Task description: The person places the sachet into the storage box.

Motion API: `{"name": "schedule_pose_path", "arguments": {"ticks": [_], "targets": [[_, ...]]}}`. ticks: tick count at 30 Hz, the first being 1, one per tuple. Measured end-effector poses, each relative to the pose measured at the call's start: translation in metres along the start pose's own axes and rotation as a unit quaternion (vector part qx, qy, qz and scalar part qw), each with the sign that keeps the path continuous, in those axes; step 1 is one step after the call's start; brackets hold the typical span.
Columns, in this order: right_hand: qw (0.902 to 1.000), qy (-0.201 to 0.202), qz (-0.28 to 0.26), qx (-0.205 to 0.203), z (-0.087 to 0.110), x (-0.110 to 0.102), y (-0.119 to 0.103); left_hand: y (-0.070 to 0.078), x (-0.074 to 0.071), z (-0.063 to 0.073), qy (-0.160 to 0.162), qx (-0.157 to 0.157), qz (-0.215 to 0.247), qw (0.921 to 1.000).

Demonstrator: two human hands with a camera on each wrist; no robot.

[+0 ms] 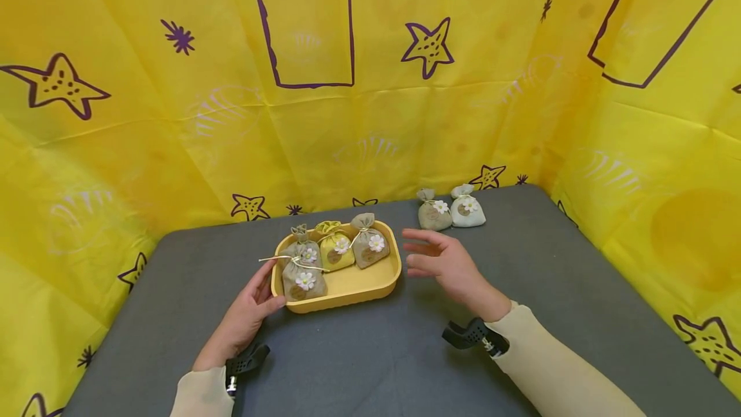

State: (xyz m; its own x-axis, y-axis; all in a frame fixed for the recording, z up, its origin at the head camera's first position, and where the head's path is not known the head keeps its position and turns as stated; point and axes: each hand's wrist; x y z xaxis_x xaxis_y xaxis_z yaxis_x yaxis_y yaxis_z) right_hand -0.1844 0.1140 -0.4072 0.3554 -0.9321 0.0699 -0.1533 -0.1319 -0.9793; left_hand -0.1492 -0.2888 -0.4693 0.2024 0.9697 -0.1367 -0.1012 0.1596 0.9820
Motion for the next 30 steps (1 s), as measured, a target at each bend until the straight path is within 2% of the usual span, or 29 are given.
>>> {"name": "schedule_pose_path", "arguments": {"ticks": [5, 13, 20, 25, 30], "targets": [[0.9993, 0.029, -0.020, 0.010, 0.022, -0.031, 0.002, 0.001, 0.000, 0.000, 0.001, -0.002, -0.002, 1.0000], [0.9963, 0.068, -0.010, 0.052, 0.056, -0.075, 0.019, 0.001, 0.001, 0.001, 0.001, 0.004, -0.003, 1.0000], [0.9939, 0.086, -0.017, 0.068, 0.078, -0.111, 0.028, -0.002, 0.001, 0.001, 0.004, 0.004, -0.005, 1.0000], [0.9931, 0.097, -0.030, 0.059, 0.084, -0.130, 0.027, -0.003, 0.000, 0.000, 0.002, 0.005, -0.002, 1.0000], [0.9932, 0.086, -0.036, 0.070, 0.076, -0.150, 0.029, -0.001, 0.001, 0.001, -0.002, 0.011, 0.006, 0.9999]]}}
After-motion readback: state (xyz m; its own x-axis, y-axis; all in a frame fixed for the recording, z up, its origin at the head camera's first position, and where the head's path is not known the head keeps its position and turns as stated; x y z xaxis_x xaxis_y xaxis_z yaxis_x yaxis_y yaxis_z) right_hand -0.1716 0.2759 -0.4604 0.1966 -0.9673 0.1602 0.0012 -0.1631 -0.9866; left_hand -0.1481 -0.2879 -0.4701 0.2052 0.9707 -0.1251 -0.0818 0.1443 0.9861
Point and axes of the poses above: each hand's wrist, its own z-axis away from the middle knuckle, its own x-axis out of the palm, y = z × x, and after that the axes turned 6 degrees about -x, right-handed
